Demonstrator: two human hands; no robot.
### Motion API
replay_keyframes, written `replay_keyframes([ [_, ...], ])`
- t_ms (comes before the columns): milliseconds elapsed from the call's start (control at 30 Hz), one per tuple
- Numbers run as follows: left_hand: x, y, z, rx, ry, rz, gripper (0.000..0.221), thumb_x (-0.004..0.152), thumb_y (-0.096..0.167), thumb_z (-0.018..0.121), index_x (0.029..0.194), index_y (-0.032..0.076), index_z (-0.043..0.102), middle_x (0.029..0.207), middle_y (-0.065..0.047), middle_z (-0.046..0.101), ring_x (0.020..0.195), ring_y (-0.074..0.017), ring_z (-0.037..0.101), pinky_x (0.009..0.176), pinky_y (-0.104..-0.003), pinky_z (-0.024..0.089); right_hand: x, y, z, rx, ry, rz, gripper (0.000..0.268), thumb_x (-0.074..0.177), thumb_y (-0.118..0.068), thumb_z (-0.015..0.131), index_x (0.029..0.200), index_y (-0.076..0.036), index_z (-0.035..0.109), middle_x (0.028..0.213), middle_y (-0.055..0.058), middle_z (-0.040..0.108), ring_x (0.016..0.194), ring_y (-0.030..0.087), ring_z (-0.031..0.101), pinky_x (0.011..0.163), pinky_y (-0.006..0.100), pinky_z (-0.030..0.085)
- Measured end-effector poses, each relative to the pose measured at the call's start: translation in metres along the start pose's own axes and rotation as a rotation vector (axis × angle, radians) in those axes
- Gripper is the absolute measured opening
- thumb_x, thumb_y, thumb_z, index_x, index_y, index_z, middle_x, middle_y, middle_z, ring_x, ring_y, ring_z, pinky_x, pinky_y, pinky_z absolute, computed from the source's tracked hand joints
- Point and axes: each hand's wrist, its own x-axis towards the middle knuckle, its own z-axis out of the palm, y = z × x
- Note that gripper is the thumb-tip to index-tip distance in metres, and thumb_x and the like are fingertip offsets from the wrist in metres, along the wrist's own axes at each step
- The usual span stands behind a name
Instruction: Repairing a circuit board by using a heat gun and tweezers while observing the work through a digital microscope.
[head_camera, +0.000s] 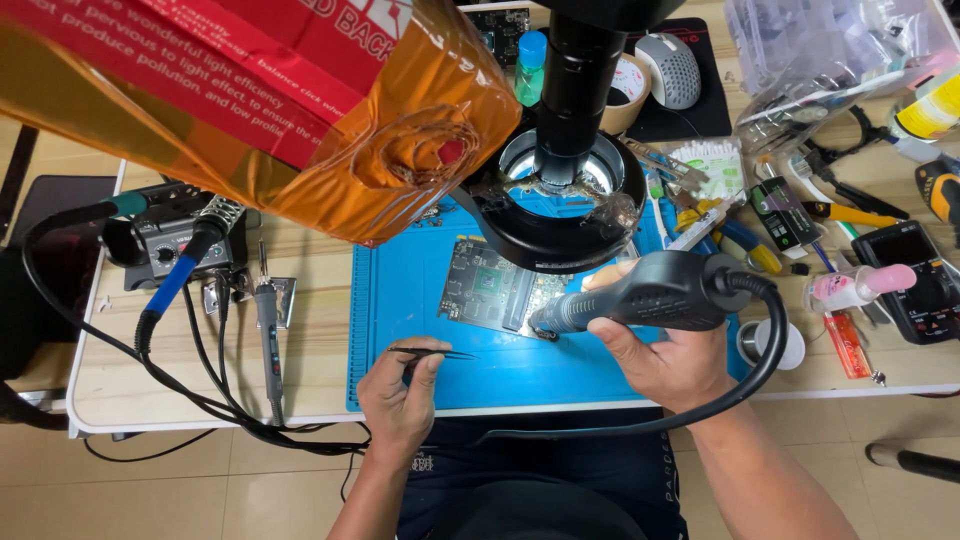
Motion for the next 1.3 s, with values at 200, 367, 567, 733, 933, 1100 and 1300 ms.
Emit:
replay_keyframes([
  [200, -0.001, -0.003, 0.0, -0.004, 0.0, -0.003, 0.017, 0.108, 0.023, 0.069, 0.104, 0.009, 0.077, 0.11, -0.008, 0.083, 0.086, -0.0164, 0.077, 0.069, -0.027, 0.06, 0.001, -0.002, 0.001, -0.011, 0.018, -0.019, 0.036, 0.1, -0.036, 0.075, 0.116, -0.004, 0.078, 0.121, 0.011, 0.079, 0.117, 0.028, 0.077, 0.114, 0.046, 0.061],
  [367, 0.008, 0.005, 0.001, -0.062, 0.025, 0.03, 0.015, 0.11, 0.019, 0.069, 0.106, 0.008, 0.079, 0.097, -0.006, 0.081, 0.07, -0.013, 0.064, 0.06, -0.028, 0.055, 0.002, 0.004, 0.012, -0.05, 0.068, -0.109, 0.035, 0.097, -0.031, 0.081, 0.114, -0.001, 0.079, 0.115, 0.015, 0.079, 0.114, 0.034, 0.077, 0.11, 0.05, 0.06],
  [567, 0.01, 0.003, 0.001, -0.118, 0.059, 0.047, 0.011, 0.108, 0.013, 0.072, 0.106, 0.007, 0.08, 0.085, -0.006, 0.08, 0.055, -0.0106, 0.053, 0.051, -0.028, 0.05, 0.008, -0.004, 0.015, -0.047, 0.134, -0.188, 0.04, 0.094, -0.018, 0.089, 0.121, 0.009, 0.074, 0.111, 0.024, 0.076, 0.107, 0.043, 0.077, 0.105, 0.06, 0.061],
  [733, 0.008, 0.001, 0.0, -0.112, 0.053, 0.033, 0.011, 0.107, 0.014, 0.073, 0.106, 0.007, 0.081, 0.087, -0.007, 0.081, 0.056, -0.0111, 0.055, 0.053, -0.028, 0.051, 0.01, -0.001, 0.014, -0.019, 0.1, -0.226, 0.042, 0.096, -0.018, 0.086, 0.125, 0.009, 0.071, 0.112, 0.022, 0.077, 0.106, 0.038, 0.078, 0.107, 0.054, 0.06],
  [933, 0.01, 0.002, 0.0, -0.12, 0.064, 0.042, 0.011, 0.107, 0.014, 0.074, 0.105, 0.008, 0.081, 0.087, -0.007, 0.082, 0.056, -0.0114, 0.056, 0.053, -0.028, 0.051, 0.007, 0.002, 0.018, 0.006, 0.115, -0.214, 0.043, 0.097, -0.018, 0.085, 0.126, 0.009, 0.069, 0.111, 0.021, 0.079, 0.104, 0.036, 0.08, 0.106, 0.052, 0.062],
  [1100, 0.008, -0.001, 0.0, -0.115, 0.065, 0.045, 0.011, 0.106, 0.015, 0.074, 0.105, 0.007, 0.081, 0.088, -0.007, 0.083, 0.057, -0.0127, 0.058, 0.055, -0.028, 0.053, 0.01, 0.001, 0.017, -0.012, 0.12, -0.273, 0.047, 0.099, -0.019, 0.083, 0.132, 0.011, 0.066, 0.112, 0.022, 0.079, 0.103, 0.035, 0.079, 0.106, 0.049, 0.06],
  [1300, 0.009, 0.001, -0.001, -0.112, 0.057, 0.046, 0.011, 0.107, 0.015, 0.073, 0.105, 0.007, 0.081, 0.089, -0.007, 0.083, 0.058, -0.0132, 0.059, 0.055, -0.029, 0.053, 0.008, 0.001, 0.018, 0.027, 0.102, -0.253, 0.046, 0.098, -0.017, 0.084, 0.129, 0.01, 0.065, 0.111, 0.022, 0.079, 0.102, 0.036, 0.08, 0.105, 0.049, 0.061],
])
